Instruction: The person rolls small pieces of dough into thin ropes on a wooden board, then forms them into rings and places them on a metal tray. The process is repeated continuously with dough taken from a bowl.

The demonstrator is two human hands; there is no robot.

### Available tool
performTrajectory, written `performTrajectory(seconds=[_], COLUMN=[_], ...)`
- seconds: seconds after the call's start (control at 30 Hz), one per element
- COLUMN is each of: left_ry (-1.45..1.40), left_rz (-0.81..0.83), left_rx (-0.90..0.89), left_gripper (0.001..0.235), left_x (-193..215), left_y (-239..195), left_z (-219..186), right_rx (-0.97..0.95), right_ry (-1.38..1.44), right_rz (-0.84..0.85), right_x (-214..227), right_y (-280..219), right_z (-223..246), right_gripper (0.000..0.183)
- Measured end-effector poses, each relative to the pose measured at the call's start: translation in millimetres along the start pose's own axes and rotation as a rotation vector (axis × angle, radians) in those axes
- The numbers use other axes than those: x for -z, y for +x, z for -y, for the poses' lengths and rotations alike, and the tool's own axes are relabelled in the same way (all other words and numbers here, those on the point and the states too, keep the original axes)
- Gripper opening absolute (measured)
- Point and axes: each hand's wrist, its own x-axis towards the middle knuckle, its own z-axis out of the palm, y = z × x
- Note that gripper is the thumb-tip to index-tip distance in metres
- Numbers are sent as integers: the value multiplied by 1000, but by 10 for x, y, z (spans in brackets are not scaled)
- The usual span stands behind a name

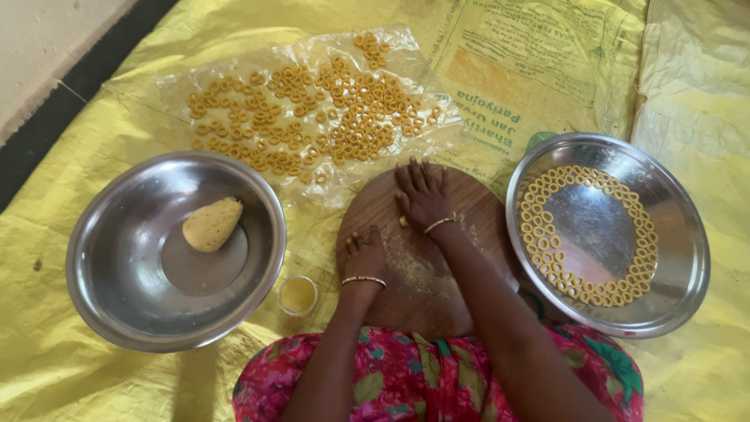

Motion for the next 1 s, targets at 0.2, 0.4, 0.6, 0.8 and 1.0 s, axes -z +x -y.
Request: performTrajectory(seconds=[0.2, 0.4, 0.6, 0.8, 1.0], left_ry=[29, 32, 101, 75, 72], left_rz=[80, -66, -79, -96, -71], left_rx=[62, -68, -70, -70, -62], left_gripper=[68, 62, 35, 41, 38], left_x=[82, -210, -347, -276, -152], left_y=[2, 175, 237, 171, 55], left_z=[-64, 207, 347, 242, 140], right_rx=[74, 104, -392, -540, -65], right_ry=[38, 308, 1272, 822, 351], right_rz=[-151, 17, -179, -364, -201], right_x=[136, 552, 527, 448, 451], right_y=[-829, -1793, -1574, -1918, -2025], right_z=[391, 512, -51, -312, -42], right_gripper=[70, 56, 34, 33, 53])
